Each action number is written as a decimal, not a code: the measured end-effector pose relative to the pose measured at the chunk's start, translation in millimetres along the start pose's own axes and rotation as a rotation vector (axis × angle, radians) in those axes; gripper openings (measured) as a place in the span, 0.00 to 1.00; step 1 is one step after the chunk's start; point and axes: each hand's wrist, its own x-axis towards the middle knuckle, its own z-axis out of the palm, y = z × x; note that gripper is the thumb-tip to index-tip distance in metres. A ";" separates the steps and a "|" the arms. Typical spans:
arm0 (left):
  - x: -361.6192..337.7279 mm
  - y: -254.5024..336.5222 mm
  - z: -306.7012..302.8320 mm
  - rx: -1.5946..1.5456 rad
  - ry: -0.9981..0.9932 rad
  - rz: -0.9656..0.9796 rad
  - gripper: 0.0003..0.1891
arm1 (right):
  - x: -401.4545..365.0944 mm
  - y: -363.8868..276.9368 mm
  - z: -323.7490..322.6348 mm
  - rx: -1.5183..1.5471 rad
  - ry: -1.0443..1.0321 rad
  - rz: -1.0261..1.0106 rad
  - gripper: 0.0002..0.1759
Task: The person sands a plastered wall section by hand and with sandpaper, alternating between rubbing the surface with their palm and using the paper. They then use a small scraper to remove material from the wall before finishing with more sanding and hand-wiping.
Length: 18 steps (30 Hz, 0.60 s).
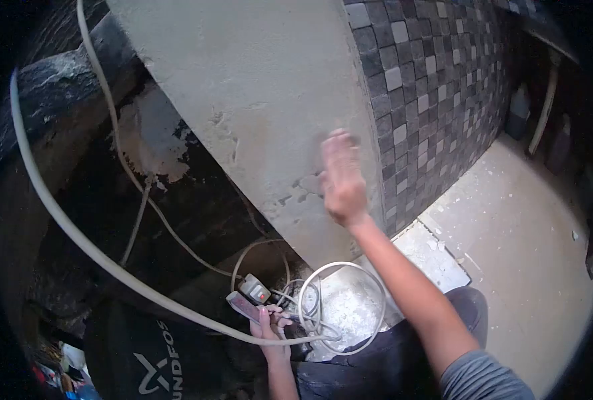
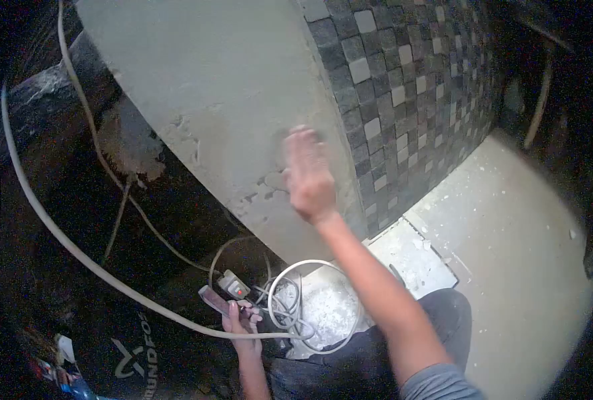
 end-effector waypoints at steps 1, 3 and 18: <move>-0.4 -1.7 -0.5 0.000 -0.007 0.002 0.13 | 1.0 -10.9 3.5 0.002 0.045 0.095 0.37; 2.5 -3.0 -2.9 0.037 -0.031 0.013 0.13 | 3.9 -12.1 -3.9 0.117 -0.053 0.042 0.37; -7.6 5.2 -8.2 -0.022 0.050 0.024 0.13 | -109.0 2.0 -144.3 0.626 -0.073 0.887 0.22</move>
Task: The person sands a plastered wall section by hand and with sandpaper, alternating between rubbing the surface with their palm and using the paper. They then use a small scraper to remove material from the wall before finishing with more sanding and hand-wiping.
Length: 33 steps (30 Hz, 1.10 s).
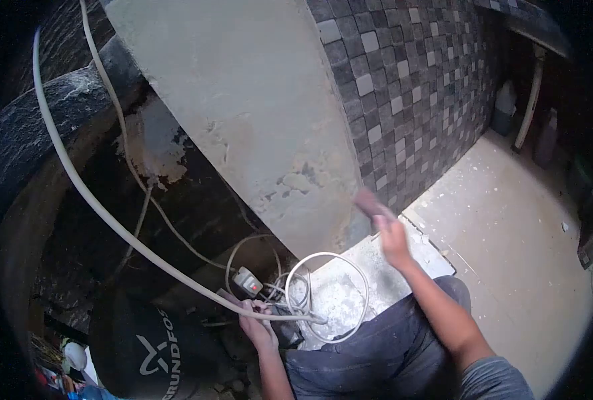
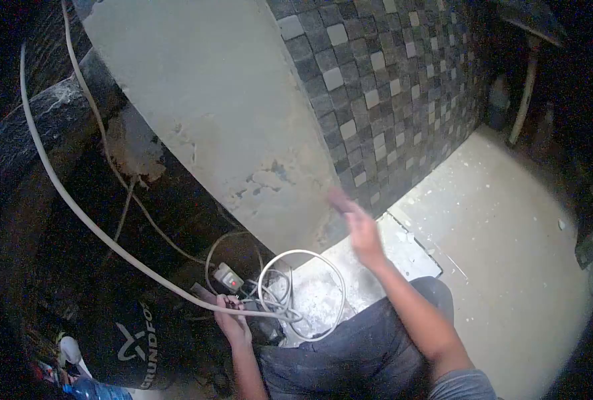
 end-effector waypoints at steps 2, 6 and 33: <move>7.6 0.4 -3.0 -0.080 -0.025 -0.019 0.16 | -19.2 32.4 -28.3 -0.096 0.256 0.337 0.26; 4.7 1.8 0.8 -0.122 -0.067 -0.051 0.22 | 4.2 53.4 -40.8 -0.048 0.462 0.464 0.28; 2.0 6.0 -0.4 -0.025 -0.024 -0.015 0.18 | -8.9 46.1 -26.5 0.093 0.380 0.316 0.27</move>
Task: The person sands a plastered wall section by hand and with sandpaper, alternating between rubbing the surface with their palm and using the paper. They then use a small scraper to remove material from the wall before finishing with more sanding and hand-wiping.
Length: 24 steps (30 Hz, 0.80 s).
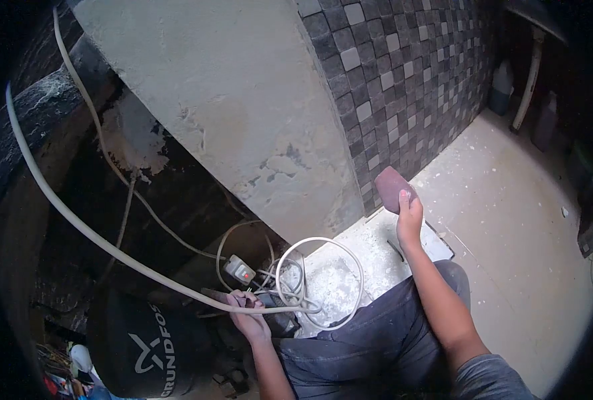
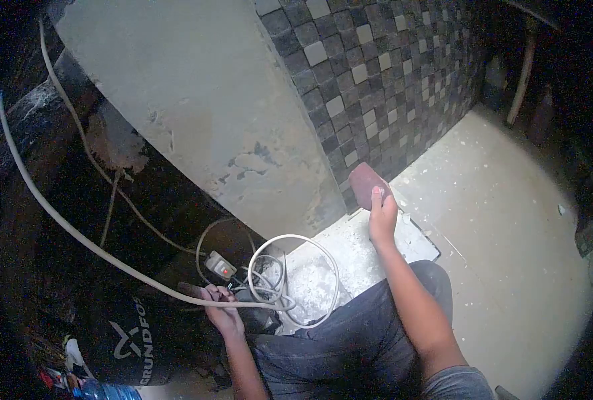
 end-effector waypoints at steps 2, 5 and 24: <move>-0.1 -0.2 -0.1 0.007 0.007 0.003 0.18 | -1.3 -2.0 1.0 0.005 0.003 -0.013 0.26; 0.5 -0.3 -1.2 0.021 -0.049 0.029 0.18 | -1.3 -2.1 2.8 0.006 0.023 -0.033 0.25; 3.3 -3.3 -11.0 -0.052 -0.154 -0.261 0.17 | -0.2 -4.3 0.4 0.008 0.007 -0.040 0.26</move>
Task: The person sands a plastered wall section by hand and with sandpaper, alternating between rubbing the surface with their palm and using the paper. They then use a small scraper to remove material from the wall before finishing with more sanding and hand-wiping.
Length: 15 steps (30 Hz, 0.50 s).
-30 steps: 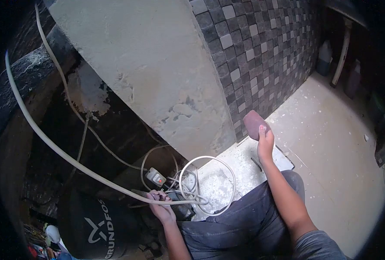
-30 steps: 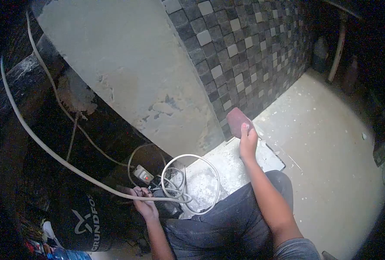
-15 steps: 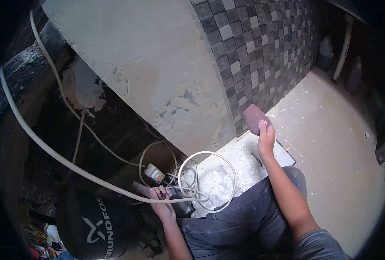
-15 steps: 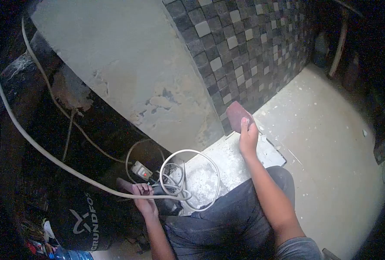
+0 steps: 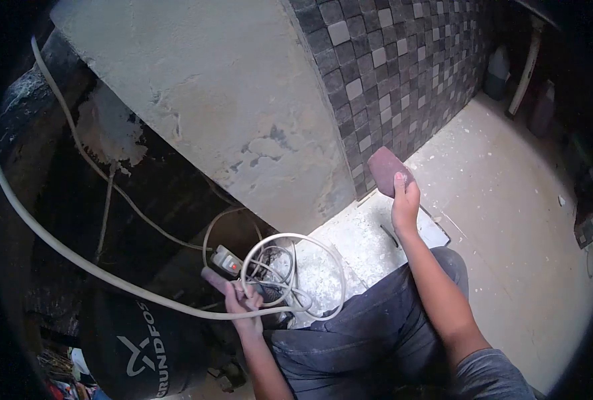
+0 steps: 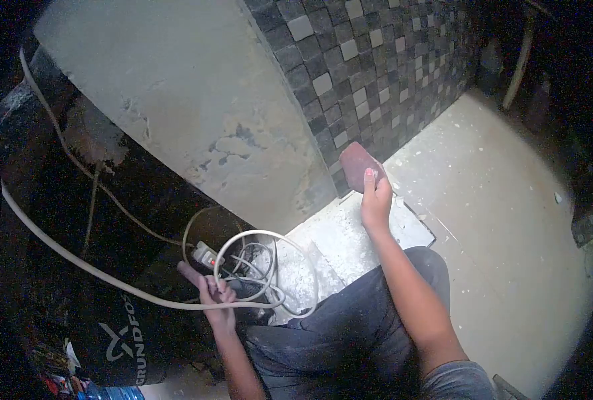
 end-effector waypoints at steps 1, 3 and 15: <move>2.3 3.6 -6.5 -0.065 0.023 0.002 0.17 | 0.1 -0.6 -0.1 0.002 0.000 0.002 0.26; 1.2 6.6 3.0 -0.139 0.212 0.054 0.19 | 0.2 0.1 -0.9 -0.003 0.002 0.012 0.27; 8.9 2.3 -17.5 -0.268 0.462 0.134 0.15 | -7.7 2.9 3.9 -0.101 -0.042 0.118 0.24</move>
